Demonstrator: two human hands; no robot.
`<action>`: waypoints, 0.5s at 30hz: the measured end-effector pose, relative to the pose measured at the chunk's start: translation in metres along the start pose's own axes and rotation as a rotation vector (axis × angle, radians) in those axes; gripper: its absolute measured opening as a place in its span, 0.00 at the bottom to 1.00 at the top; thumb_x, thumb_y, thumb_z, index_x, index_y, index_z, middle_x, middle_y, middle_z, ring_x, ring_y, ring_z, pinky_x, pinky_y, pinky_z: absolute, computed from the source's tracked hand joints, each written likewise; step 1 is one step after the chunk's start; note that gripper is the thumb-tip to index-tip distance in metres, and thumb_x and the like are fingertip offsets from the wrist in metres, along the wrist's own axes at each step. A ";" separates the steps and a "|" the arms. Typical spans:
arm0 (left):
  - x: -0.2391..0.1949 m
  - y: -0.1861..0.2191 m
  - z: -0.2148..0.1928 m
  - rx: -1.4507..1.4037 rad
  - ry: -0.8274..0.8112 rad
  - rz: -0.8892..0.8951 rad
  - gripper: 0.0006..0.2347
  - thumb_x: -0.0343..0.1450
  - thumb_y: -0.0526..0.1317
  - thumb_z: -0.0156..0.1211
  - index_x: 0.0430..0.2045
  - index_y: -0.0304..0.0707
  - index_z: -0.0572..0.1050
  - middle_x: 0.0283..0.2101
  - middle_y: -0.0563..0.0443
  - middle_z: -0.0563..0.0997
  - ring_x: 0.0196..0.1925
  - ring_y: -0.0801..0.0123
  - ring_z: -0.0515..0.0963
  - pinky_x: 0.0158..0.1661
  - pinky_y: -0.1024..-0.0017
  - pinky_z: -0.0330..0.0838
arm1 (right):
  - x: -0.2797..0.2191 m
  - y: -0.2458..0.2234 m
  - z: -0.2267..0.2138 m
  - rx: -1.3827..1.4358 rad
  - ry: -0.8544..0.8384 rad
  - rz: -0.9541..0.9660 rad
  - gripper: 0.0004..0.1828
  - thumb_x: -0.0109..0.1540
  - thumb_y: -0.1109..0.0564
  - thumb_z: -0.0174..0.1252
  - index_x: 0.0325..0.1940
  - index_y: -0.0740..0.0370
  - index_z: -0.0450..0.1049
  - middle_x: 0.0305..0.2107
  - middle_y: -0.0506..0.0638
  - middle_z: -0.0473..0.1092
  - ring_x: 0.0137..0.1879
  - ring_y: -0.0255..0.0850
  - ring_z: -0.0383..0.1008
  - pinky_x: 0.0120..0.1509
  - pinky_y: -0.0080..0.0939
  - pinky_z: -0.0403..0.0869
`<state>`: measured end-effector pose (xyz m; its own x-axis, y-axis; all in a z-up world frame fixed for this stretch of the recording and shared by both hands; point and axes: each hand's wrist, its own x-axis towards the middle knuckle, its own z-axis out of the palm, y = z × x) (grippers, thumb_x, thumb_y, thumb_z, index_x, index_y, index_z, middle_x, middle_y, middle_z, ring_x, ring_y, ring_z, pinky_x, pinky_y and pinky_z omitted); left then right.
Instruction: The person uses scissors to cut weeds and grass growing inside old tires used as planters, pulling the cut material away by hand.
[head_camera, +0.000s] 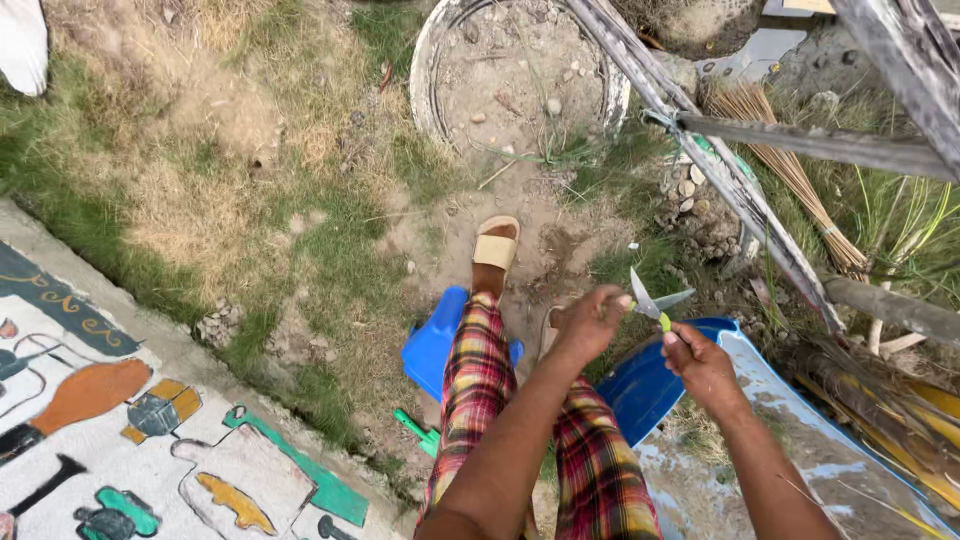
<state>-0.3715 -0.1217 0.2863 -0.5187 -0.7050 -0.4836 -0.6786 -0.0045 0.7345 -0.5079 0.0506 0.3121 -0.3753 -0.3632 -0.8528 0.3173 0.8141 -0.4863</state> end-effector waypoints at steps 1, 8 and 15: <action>0.001 0.001 0.006 -0.114 -0.207 -0.066 0.13 0.74 0.47 0.58 0.47 0.40 0.76 0.42 0.38 0.84 0.45 0.48 0.82 0.46 0.55 0.73 | -0.003 -0.012 0.002 -0.046 0.001 0.018 0.18 0.68 0.49 0.54 0.59 0.57 0.74 0.28 0.44 0.71 0.32 0.33 0.68 0.38 0.34 0.71; 0.037 -0.013 0.000 -0.375 -0.213 -0.351 0.09 0.78 0.43 0.48 0.46 0.38 0.70 0.36 0.41 0.85 0.42 0.52 0.84 0.45 0.57 0.73 | 0.011 -0.133 0.062 -0.793 0.640 -0.618 0.24 0.57 0.54 0.67 0.57 0.55 0.76 0.48 0.59 0.69 0.57 0.55 0.66 0.63 0.54 0.69; 0.094 -0.044 0.009 -0.393 0.007 -0.353 0.15 0.73 0.40 0.50 0.55 0.43 0.68 0.41 0.44 0.86 0.43 0.55 0.85 0.47 0.58 0.75 | 0.081 -0.110 0.110 -0.625 0.228 -0.351 0.34 0.55 0.61 0.66 0.65 0.57 0.66 0.59 0.61 0.65 0.68 0.59 0.63 0.72 0.54 0.64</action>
<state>-0.3953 -0.1811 0.2042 -0.2891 -0.6175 -0.7315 -0.5644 -0.5073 0.6512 -0.4773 -0.1184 0.2750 -0.5557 -0.6012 -0.5742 -0.3823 0.7981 -0.4656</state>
